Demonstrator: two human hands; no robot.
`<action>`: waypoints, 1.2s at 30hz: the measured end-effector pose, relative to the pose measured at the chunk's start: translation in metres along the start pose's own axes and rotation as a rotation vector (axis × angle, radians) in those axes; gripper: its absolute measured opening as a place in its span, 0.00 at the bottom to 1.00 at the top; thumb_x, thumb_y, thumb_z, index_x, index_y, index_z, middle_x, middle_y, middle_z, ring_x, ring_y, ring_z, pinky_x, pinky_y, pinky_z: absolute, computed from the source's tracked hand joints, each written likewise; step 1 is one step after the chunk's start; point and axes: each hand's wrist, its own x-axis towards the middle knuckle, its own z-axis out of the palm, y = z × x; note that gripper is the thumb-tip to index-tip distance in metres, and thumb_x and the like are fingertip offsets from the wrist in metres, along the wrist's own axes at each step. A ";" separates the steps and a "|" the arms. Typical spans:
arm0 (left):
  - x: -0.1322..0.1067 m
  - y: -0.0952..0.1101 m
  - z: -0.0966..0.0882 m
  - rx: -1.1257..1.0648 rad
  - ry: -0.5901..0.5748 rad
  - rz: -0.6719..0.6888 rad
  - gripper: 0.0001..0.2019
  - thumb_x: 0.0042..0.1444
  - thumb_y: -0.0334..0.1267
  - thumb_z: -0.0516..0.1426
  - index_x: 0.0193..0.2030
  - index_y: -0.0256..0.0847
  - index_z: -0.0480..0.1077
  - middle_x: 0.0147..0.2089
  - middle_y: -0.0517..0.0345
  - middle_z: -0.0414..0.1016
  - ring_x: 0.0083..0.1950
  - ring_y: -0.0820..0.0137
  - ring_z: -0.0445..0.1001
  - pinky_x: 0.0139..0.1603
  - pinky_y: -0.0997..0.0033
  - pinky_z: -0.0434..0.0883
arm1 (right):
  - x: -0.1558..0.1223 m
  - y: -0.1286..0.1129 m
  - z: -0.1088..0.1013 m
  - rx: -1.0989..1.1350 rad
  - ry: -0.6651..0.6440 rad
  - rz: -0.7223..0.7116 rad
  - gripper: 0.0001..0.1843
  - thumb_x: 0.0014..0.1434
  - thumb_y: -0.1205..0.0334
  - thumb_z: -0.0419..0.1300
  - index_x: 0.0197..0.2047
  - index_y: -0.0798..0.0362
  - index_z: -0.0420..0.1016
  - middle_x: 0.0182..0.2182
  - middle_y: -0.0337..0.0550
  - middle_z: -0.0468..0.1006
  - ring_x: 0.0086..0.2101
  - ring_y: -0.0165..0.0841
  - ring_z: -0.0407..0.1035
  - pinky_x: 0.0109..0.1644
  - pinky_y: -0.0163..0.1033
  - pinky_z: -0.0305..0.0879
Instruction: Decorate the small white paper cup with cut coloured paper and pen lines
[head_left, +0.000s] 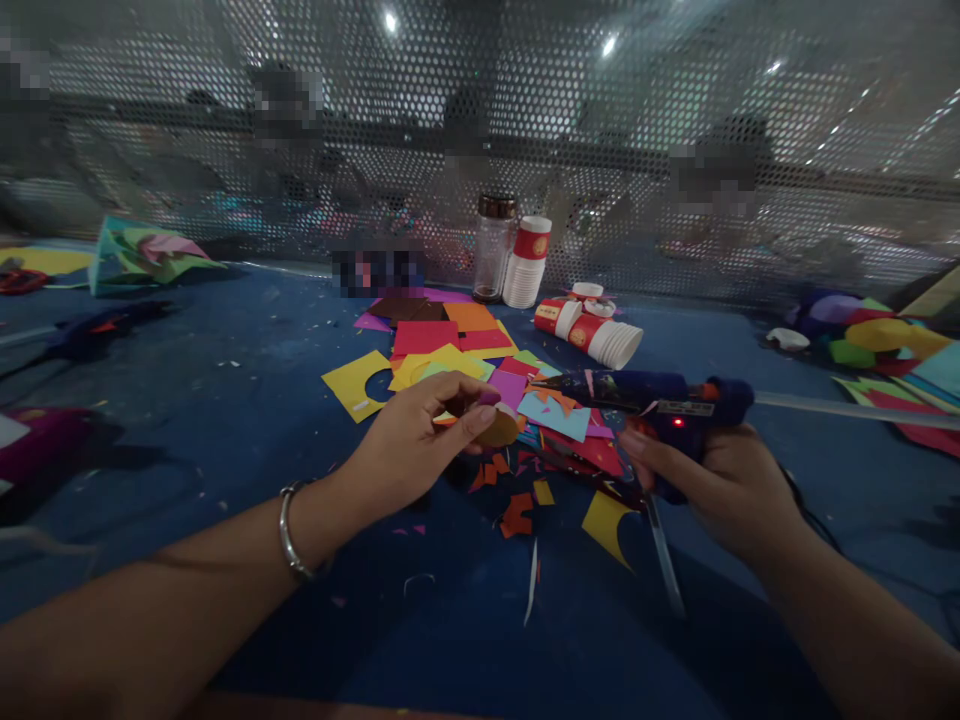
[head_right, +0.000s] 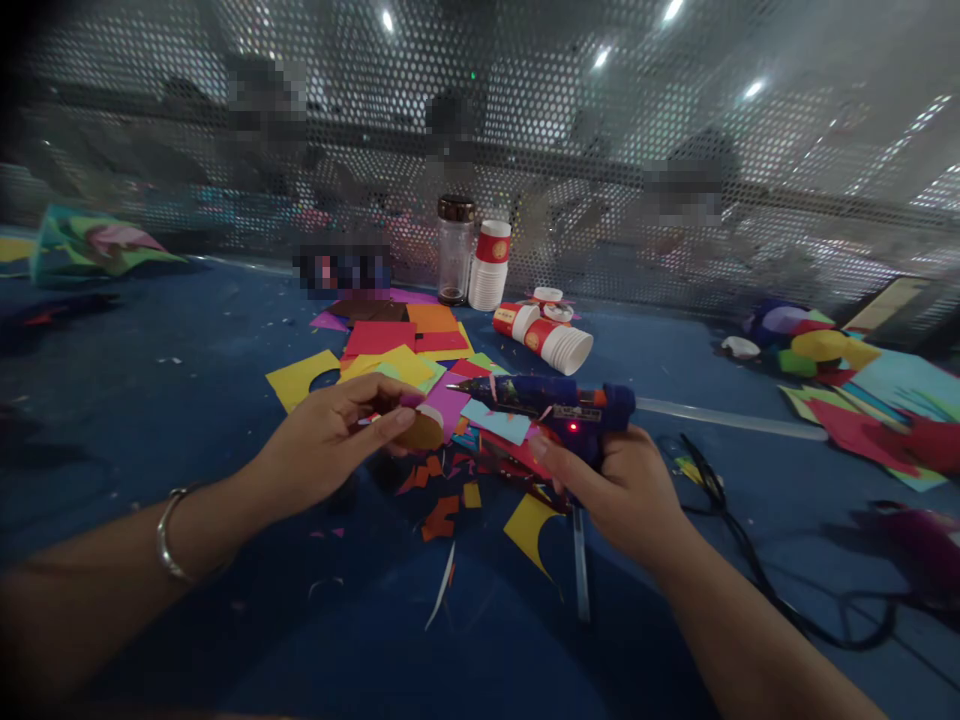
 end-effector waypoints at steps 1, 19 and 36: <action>0.000 0.000 0.000 -0.004 0.000 -0.009 0.12 0.64 0.44 0.60 0.47 0.39 0.76 0.40 0.53 0.80 0.37 0.68 0.82 0.34 0.70 0.83 | 0.000 0.000 0.000 0.005 0.001 -0.002 0.25 0.58 0.44 0.63 0.15 0.48 0.69 0.16 0.39 0.70 0.20 0.32 0.64 0.25 0.38 0.65; 0.003 0.006 0.001 -0.102 0.071 -0.231 0.15 0.60 0.48 0.62 0.47 0.40 0.76 0.40 0.56 0.78 0.27 0.73 0.76 0.26 0.73 0.77 | 0.003 0.017 -0.002 0.107 -0.033 0.044 0.29 0.58 0.39 0.65 0.16 0.50 0.71 0.16 0.39 0.71 0.21 0.31 0.65 0.28 0.37 0.62; 0.005 0.012 0.005 -0.558 0.186 -0.510 0.06 0.64 0.39 0.64 0.39 0.38 0.79 0.38 0.58 0.80 0.33 0.77 0.74 0.24 0.82 0.67 | 0.004 0.010 -0.004 -0.039 -0.003 -0.021 0.29 0.59 0.40 0.63 0.14 0.49 0.69 0.14 0.38 0.68 0.19 0.30 0.61 0.25 0.36 0.60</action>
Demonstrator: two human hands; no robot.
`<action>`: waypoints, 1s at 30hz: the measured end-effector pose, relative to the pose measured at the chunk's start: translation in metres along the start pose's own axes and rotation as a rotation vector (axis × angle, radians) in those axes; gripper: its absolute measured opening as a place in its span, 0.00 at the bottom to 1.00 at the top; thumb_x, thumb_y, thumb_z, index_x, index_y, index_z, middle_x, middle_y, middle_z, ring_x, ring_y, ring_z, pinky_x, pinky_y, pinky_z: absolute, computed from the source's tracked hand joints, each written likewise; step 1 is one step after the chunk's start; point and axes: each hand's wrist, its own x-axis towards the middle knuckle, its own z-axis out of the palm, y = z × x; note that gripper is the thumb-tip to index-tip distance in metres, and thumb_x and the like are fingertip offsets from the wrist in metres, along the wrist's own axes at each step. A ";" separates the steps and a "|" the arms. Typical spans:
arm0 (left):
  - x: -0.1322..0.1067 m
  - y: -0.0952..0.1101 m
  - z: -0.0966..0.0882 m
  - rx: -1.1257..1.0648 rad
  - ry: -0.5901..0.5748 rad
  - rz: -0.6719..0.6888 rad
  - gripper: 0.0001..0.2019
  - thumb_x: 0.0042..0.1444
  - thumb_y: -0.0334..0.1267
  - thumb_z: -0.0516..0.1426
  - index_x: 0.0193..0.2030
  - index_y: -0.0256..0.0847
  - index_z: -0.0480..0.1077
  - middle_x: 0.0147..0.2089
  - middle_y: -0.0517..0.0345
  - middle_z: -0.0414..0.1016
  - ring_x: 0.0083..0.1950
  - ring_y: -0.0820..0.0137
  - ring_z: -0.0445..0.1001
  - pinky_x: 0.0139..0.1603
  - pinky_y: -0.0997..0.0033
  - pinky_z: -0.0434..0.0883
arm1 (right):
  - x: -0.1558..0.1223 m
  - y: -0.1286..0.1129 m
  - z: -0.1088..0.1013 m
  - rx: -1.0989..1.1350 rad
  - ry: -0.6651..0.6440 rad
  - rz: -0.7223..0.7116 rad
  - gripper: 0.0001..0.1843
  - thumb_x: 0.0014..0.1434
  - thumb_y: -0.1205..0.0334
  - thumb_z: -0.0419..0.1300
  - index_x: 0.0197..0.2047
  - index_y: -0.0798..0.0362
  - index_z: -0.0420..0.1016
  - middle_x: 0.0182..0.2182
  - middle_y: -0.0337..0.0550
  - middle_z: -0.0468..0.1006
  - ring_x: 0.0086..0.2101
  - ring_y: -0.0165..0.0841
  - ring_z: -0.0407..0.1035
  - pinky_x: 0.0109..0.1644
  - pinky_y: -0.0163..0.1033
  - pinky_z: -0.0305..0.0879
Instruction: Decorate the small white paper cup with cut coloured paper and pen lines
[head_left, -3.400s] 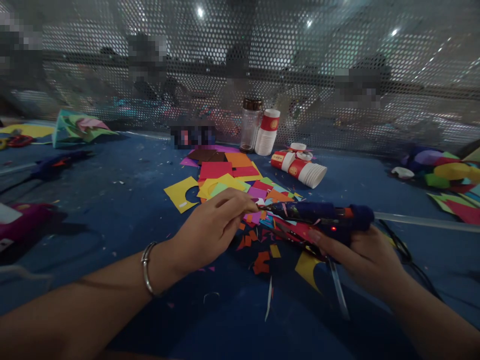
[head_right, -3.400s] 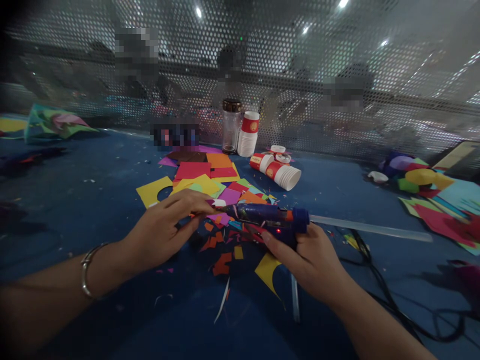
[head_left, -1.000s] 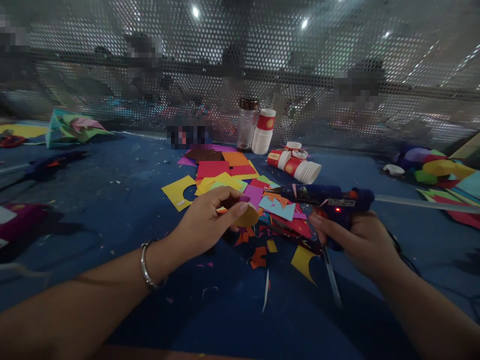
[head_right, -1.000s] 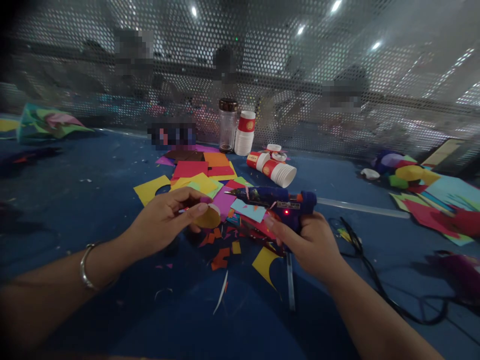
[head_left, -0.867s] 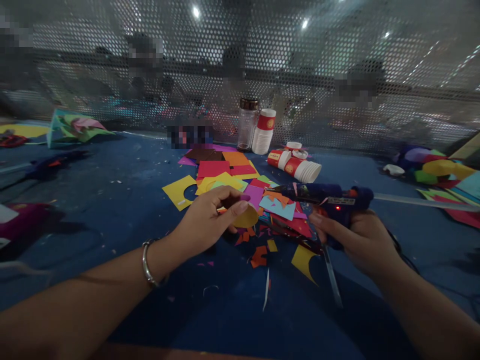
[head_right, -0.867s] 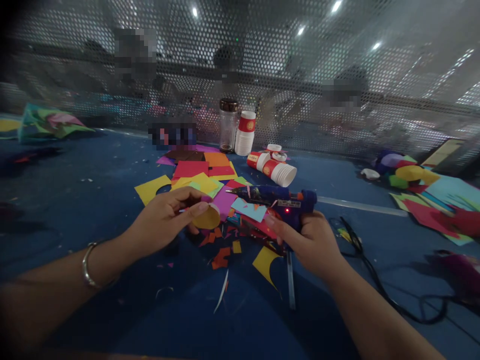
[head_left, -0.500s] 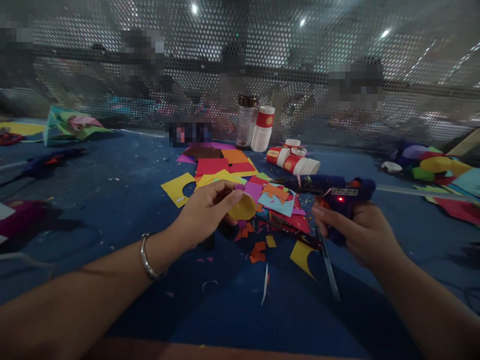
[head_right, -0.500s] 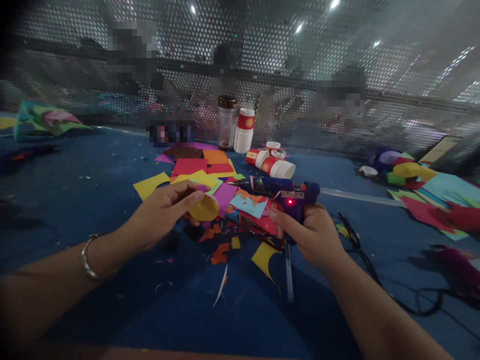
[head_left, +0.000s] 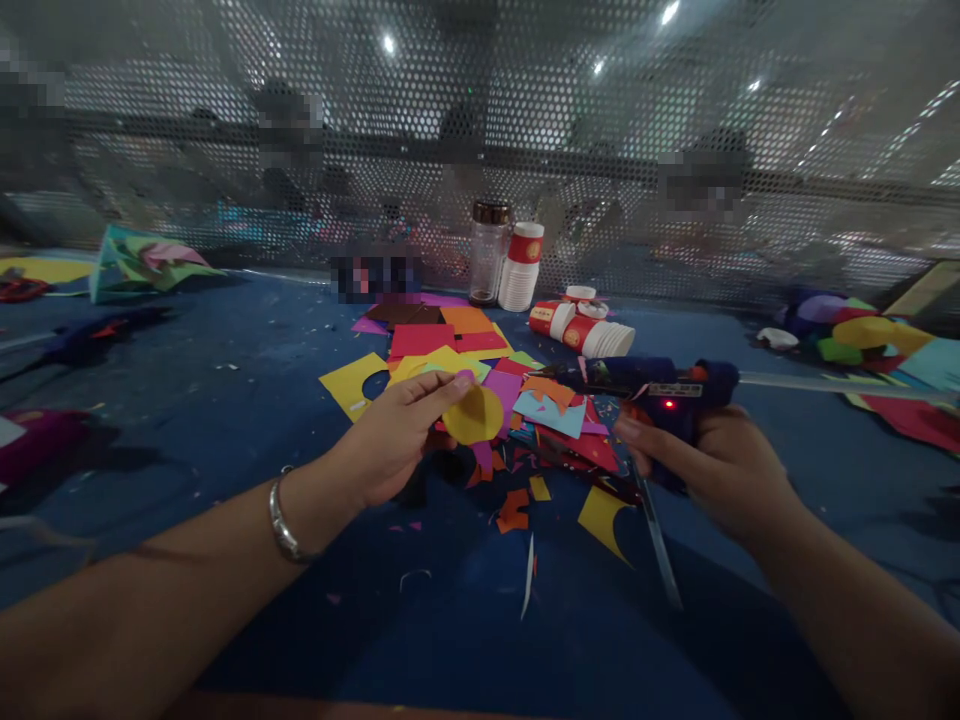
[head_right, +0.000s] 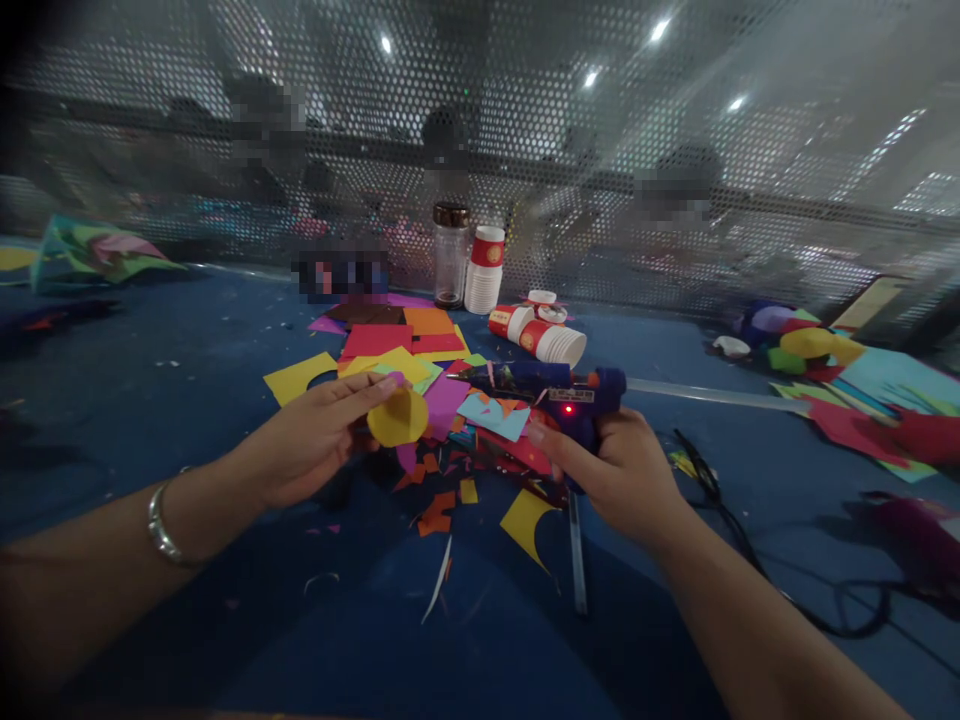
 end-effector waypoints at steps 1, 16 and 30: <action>-0.001 0.001 0.001 -0.010 0.000 -0.009 0.06 0.64 0.38 0.64 0.40 0.37 0.79 0.39 0.57 0.80 0.34 0.76 0.75 0.25 0.82 0.68 | -0.001 -0.001 0.001 -0.008 0.009 0.000 0.29 0.58 0.40 0.63 0.14 0.49 0.68 0.14 0.38 0.68 0.18 0.30 0.61 0.24 0.36 0.61; -0.008 0.000 0.006 -0.059 -0.117 -0.105 0.07 0.68 0.33 0.60 0.40 0.35 0.78 0.44 0.50 0.80 0.41 0.69 0.78 0.31 0.74 0.79 | -0.005 0.001 0.006 -0.065 0.053 -0.105 0.20 0.58 0.47 0.63 0.20 0.47 0.70 0.16 0.37 0.69 0.21 0.33 0.67 0.26 0.38 0.66; -0.010 -0.006 0.009 -0.082 -0.150 -0.101 0.09 0.68 0.33 0.59 0.39 0.34 0.80 0.43 0.48 0.82 0.43 0.66 0.80 0.35 0.70 0.80 | -0.005 -0.008 0.009 -0.018 0.009 -0.074 0.17 0.55 0.45 0.65 0.22 0.45 0.72 0.12 0.37 0.65 0.18 0.36 0.66 0.22 0.41 0.63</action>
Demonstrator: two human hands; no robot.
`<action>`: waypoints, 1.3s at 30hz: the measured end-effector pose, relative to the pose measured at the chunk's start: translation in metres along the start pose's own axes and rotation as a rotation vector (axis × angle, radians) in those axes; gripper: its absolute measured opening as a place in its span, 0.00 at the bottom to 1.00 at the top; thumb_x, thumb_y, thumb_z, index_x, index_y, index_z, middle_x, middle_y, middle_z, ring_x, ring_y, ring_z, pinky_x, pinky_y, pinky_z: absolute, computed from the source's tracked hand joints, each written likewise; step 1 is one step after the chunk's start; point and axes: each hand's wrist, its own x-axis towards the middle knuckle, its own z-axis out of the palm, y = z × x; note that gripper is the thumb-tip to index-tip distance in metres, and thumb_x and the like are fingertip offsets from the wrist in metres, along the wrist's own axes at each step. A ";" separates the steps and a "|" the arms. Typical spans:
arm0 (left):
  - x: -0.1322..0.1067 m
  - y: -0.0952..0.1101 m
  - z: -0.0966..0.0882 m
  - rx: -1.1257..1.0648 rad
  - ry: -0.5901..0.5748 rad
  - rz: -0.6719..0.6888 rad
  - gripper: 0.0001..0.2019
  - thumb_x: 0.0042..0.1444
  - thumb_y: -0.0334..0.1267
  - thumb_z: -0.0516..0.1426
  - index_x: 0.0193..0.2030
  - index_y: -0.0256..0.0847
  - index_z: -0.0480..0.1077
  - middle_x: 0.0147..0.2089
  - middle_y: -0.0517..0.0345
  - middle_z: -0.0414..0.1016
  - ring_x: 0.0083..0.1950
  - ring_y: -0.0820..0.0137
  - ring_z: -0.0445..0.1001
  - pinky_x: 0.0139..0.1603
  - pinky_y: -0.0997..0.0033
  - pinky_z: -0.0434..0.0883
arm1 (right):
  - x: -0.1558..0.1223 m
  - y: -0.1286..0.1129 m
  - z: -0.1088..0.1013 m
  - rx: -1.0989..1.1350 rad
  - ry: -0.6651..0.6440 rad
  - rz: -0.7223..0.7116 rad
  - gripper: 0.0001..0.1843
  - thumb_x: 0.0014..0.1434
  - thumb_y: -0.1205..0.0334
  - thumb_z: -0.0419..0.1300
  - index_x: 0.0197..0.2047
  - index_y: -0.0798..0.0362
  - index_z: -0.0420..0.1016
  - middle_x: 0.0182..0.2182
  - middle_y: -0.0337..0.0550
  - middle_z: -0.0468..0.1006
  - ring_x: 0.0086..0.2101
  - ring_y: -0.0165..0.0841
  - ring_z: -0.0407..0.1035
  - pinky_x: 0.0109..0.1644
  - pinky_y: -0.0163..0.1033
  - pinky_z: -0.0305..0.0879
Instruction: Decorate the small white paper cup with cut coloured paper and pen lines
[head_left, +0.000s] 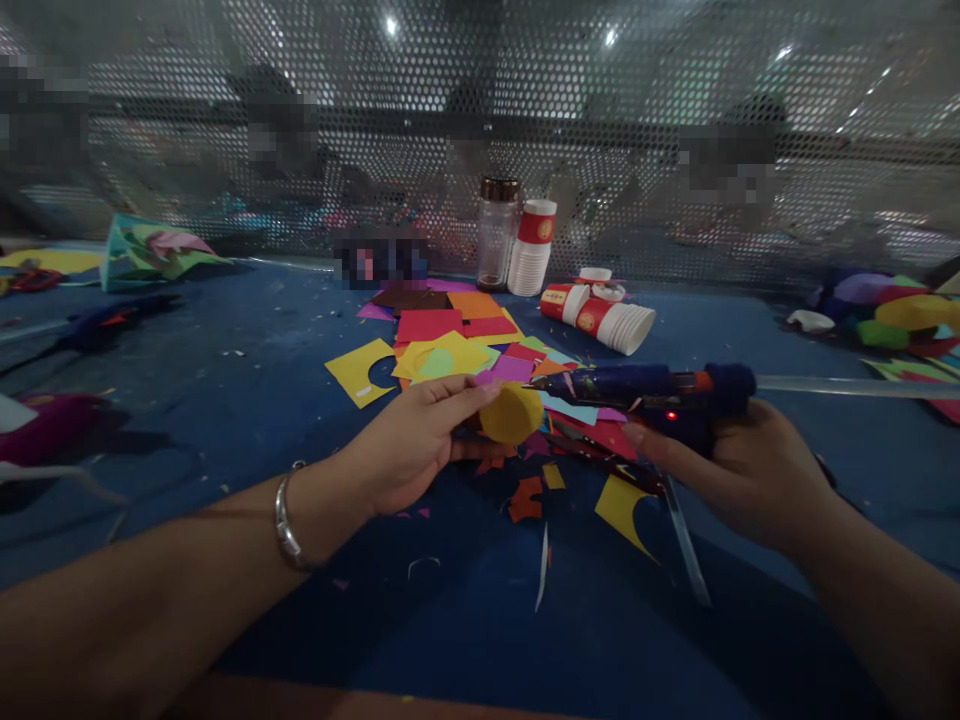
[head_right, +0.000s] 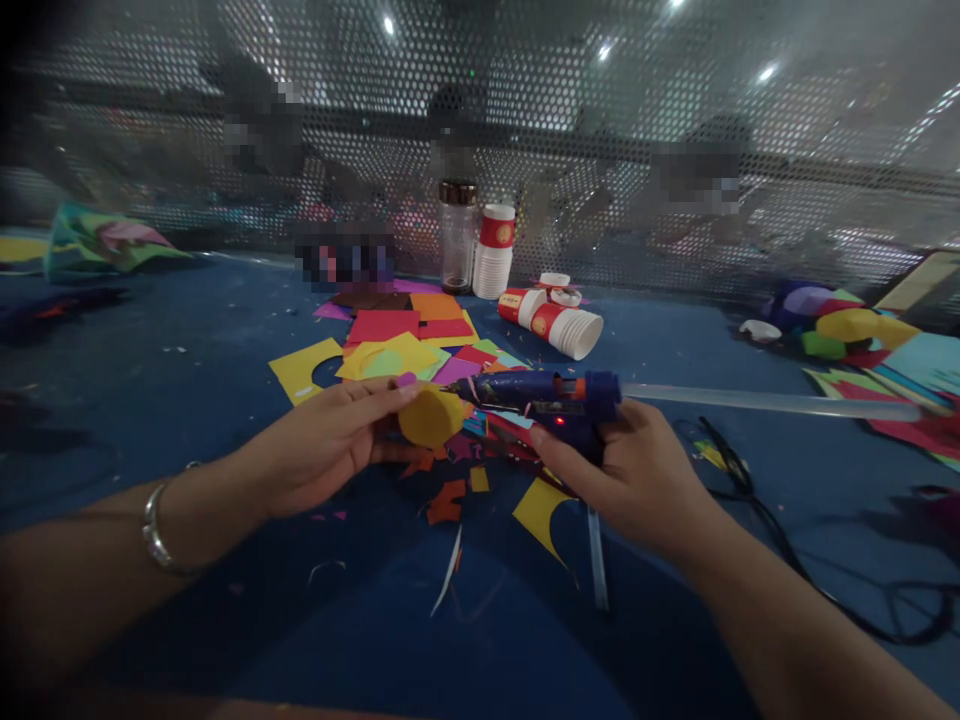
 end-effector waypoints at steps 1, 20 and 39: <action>0.000 -0.001 -0.001 0.002 -0.010 0.007 0.09 0.68 0.34 0.59 0.39 0.35 0.80 0.43 0.48 0.82 0.43 0.66 0.79 0.35 0.70 0.81 | 0.000 -0.001 0.000 0.009 -0.004 0.004 0.16 0.55 0.46 0.65 0.22 0.45 0.71 0.11 0.36 0.63 0.17 0.36 0.65 0.22 0.41 0.62; 0.001 -0.006 0.001 0.071 -0.042 0.021 0.09 0.66 0.39 0.61 0.41 0.36 0.81 0.44 0.47 0.83 0.42 0.66 0.79 0.38 0.68 0.78 | 0.000 0.001 -0.003 -0.142 -0.030 -0.073 0.19 0.58 0.50 0.61 0.18 0.46 0.71 0.13 0.38 0.67 0.17 0.33 0.61 0.23 0.40 0.60; 0.001 -0.007 0.000 0.100 -0.027 -0.003 0.10 0.67 0.41 0.60 0.41 0.37 0.80 0.41 0.49 0.82 0.41 0.67 0.80 0.34 0.74 0.75 | 0.004 -0.007 -0.004 -0.206 -0.037 -0.046 0.23 0.54 0.48 0.58 0.13 0.43 0.60 0.07 0.38 0.56 0.12 0.33 0.53 0.19 0.42 0.51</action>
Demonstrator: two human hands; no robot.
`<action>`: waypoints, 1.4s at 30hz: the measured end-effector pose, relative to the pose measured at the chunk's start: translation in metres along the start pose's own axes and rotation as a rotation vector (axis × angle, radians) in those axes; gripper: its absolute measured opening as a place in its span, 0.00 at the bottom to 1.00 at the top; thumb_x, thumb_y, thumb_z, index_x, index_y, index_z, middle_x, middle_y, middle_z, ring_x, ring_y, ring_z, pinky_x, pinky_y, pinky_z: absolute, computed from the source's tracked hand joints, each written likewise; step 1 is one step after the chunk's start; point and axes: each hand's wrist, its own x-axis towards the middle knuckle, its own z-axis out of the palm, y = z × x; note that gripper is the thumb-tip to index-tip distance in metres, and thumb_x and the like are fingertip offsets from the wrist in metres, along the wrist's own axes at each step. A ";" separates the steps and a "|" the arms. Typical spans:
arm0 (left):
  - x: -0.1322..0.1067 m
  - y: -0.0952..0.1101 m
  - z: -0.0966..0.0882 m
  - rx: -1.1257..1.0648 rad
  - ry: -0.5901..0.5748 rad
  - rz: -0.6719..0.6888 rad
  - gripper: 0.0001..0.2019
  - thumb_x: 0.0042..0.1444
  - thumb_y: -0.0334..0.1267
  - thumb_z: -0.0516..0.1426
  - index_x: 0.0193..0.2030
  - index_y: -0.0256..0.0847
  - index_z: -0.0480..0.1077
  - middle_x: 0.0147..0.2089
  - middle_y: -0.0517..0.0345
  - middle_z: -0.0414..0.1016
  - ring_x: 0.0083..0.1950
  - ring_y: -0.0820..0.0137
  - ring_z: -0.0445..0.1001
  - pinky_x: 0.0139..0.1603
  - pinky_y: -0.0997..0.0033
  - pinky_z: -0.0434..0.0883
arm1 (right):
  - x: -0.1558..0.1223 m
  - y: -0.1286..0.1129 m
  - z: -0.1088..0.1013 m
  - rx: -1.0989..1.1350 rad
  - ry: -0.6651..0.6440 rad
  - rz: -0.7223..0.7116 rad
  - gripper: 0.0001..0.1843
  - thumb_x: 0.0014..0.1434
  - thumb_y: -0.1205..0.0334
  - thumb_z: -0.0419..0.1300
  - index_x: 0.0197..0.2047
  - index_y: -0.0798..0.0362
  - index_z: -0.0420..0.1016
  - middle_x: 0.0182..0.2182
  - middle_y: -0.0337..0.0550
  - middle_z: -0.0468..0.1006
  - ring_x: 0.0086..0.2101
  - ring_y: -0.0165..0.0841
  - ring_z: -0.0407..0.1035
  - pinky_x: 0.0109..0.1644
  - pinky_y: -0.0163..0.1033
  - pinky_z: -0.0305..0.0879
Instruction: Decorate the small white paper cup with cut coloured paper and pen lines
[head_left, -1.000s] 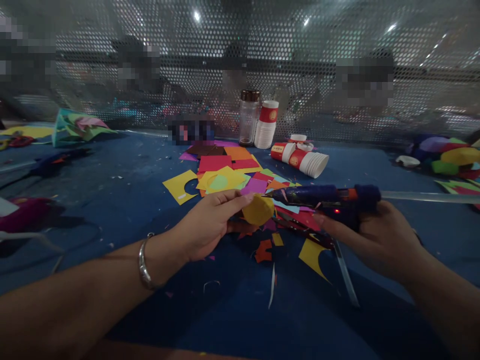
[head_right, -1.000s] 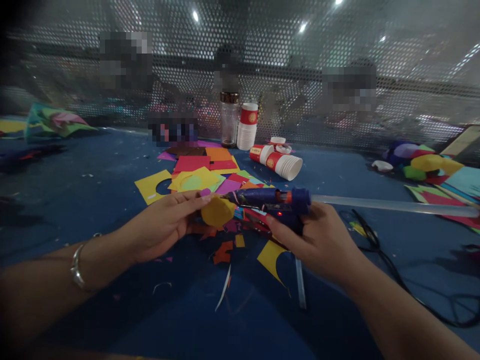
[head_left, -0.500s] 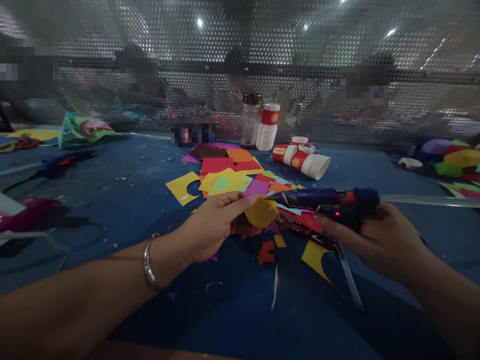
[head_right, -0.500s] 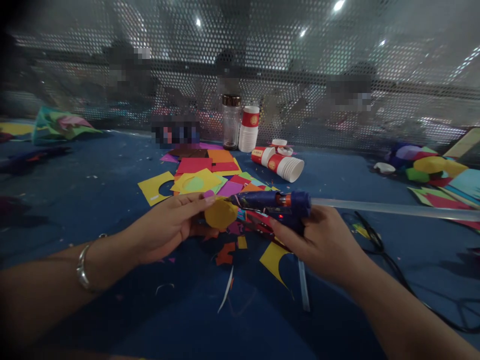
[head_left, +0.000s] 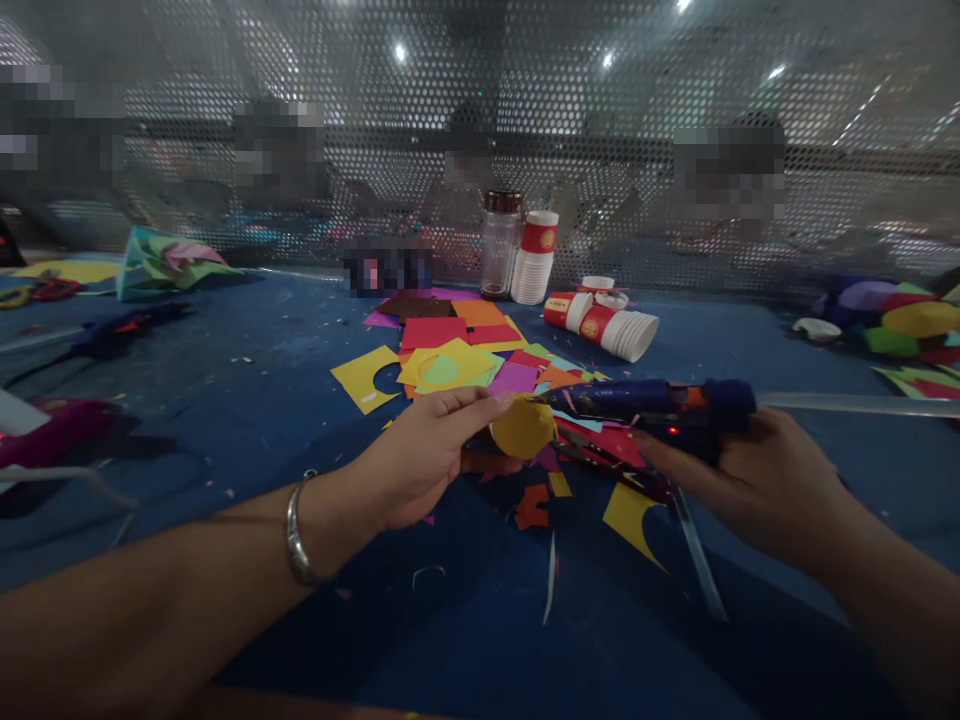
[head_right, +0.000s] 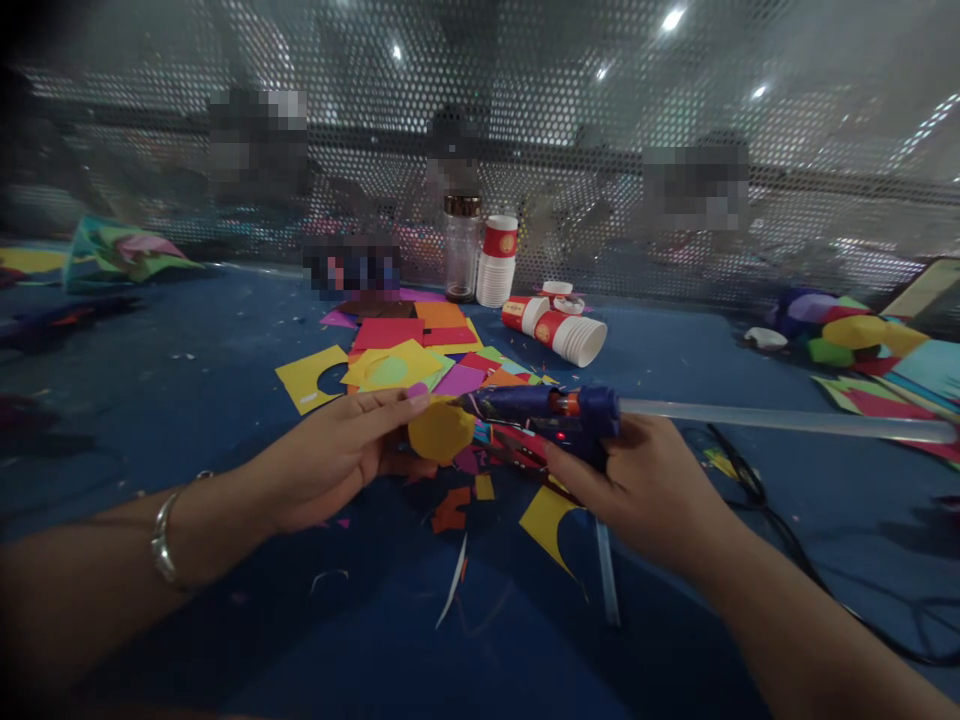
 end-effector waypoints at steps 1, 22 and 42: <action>0.000 0.000 0.000 0.000 0.002 0.000 0.10 0.66 0.41 0.60 0.41 0.37 0.80 0.42 0.49 0.82 0.41 0.67 0.80 0.34 0.74 0.75 | 0.000 0.000 0.000 0.002 -0.002 -0.002 0.22 0.54 0.48 0.58 0.14 0.44 0.61 0.07 0.37 0.57 0.12 0.33 0.53 0.20 0.42 0.53; -0.002 0.002 0.000 0.051 0.065 0.113 0.08 0.63 0.41 0.63 0.39 0.39 0.80 0.41 0.51 0.82 0.38 0.68 0.79 0.36 0.70 0.78 | 0.000 0.003 0.001 0.030 0.093 -0.064 0.20 0.56 0.50 0.60 0.15 0.45 0.65 0.08 0.35 0.59 0.14 0.33 0.57 0.21 0.40 0.54; 0.001 0.005 -0.001 -0.146 0.118 0.123 0.07 0.65 0.35 0.62 0.38 0.35 0.79 0.40 0.52 0.81 0.39 0.68 0.79 0.37 0.68 0.79 | 0.003 0.000 0.003 0.042 0.089 -0.023 0.16 0.52 0.50 0.59 0.16 0.43 0.68 0.09 0.37 0.64 0.14 0.36 0.59 0.18 0.40 0.48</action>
